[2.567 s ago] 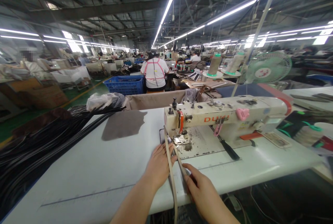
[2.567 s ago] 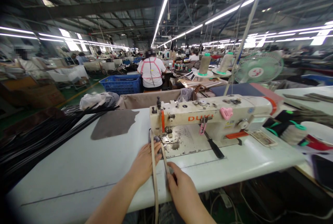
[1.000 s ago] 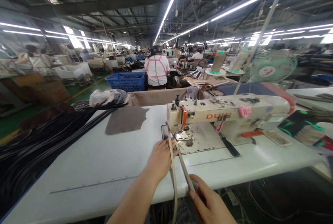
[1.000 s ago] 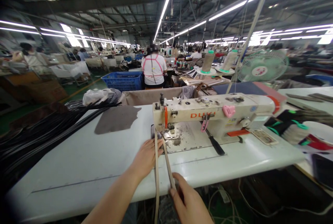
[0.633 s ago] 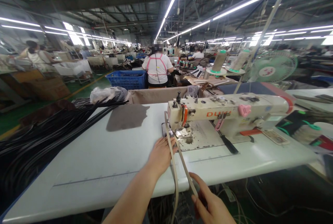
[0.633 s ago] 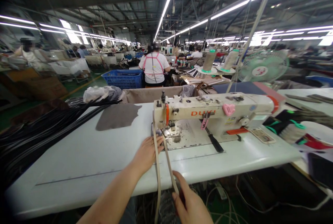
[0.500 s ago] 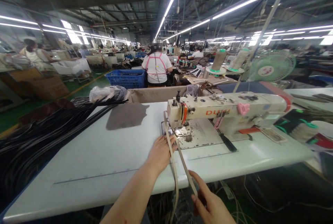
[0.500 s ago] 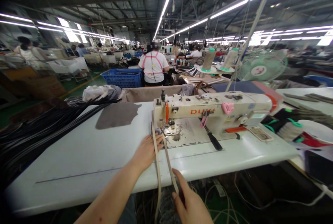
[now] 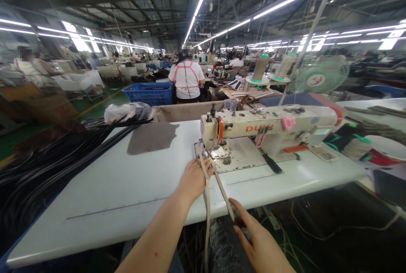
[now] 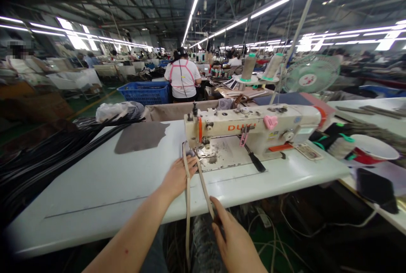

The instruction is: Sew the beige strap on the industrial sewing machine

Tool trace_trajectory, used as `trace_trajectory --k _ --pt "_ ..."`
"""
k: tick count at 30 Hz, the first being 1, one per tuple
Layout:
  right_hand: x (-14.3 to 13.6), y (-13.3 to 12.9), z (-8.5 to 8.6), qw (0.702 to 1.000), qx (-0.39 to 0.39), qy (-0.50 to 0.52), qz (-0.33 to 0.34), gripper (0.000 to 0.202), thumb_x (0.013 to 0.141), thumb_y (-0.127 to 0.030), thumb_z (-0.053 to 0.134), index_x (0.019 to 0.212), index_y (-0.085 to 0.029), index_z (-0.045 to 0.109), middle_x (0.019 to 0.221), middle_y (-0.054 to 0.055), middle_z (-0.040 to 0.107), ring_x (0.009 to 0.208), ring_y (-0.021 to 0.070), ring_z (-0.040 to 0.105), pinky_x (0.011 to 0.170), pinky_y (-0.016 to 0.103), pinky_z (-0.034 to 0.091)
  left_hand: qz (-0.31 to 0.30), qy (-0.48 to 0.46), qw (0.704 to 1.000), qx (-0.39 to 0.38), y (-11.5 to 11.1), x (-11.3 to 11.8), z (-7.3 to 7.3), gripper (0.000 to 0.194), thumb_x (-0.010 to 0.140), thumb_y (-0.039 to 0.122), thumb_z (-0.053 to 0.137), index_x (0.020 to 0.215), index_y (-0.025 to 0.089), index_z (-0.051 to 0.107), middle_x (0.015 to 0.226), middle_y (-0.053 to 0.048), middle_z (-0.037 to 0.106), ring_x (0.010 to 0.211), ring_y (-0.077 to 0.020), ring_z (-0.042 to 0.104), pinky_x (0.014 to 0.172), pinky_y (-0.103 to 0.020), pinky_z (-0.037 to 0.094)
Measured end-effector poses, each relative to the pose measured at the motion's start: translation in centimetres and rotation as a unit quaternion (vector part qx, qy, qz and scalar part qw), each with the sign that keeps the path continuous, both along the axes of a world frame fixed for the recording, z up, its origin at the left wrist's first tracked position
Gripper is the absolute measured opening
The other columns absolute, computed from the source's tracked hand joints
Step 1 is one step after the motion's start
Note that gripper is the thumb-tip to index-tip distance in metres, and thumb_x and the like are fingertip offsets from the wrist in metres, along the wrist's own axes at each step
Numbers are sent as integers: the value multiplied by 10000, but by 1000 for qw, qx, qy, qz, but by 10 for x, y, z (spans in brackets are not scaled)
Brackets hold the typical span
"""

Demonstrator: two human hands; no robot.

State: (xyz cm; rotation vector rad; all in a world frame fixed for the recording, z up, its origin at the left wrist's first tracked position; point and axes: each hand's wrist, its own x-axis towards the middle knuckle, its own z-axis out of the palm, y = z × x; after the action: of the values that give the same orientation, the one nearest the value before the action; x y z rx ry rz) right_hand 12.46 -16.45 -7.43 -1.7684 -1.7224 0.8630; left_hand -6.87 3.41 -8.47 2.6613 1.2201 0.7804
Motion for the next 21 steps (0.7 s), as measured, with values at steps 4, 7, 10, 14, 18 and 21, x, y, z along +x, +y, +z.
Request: trace_trajectory --k 4,7,10,14,18,21 --pt "3 -5 -3 1000 6 -24 12 613 1018 -274 396 1627 -259 330 1339 124 685 1218 234 673 1052 379 538 -1 -1 1000 3 -1 0 5 401 1102 388 386 1336 221 665 1408 -83 689 1354 -257 607 1168 -476 470" --pt "9 -11 -11 998 27 -62 6 607 1024 -253 379 1627 -237 312 1385 143 648 1225 237 672 1040 393 562 -6 1 1000 1 -1 -1 6 380 1096 382 411 1311 221 681 1401 -84 694 1343 -261 617 1164 -471 475" --pt "25 -21 -30 987 90 -123 -43 552 1045 -282 368 1585 -165 362 1398 190 638 1267 266 654 1073 440 561 -9 5 1000 -2 0 -2 5 371 1094 377 429 1313 215 682 1407 -91 689 1339 -270 620 1160 -480 476" --pt "68 -44 -72 963 116 -235 -65 480 1018 -239 397 1438 -75 562 1349 253 673 1253 336 673 1066 501 581 -12 10 1000 -7 1 -2 2 388 1099 373 415 1327 199 676 1427 -104 674 1352 -280 608 1164 -498 466" --pt "125 -74 -111 930 7 -363 -49 492 931 -84 431 1352 -11 674 1365 327 657 1211 379 704 1038 473 606 -7 17 1000 -9 3 -2 0 392 1100 366 409 1341 203 671 1439 -96 666 1373 -274 590 1182 -496 448" --pt "165 -93 -117 878 -115 -464 -23 591 815 81 434 1303 -67 733 1361 293 677 1243 360 686 1053 419 592 -4 23 1000 -14 3 -2 2 394 1101 360 404 1344 206 674 1442 -85 665 1373 -268 590 1183 -474 445"
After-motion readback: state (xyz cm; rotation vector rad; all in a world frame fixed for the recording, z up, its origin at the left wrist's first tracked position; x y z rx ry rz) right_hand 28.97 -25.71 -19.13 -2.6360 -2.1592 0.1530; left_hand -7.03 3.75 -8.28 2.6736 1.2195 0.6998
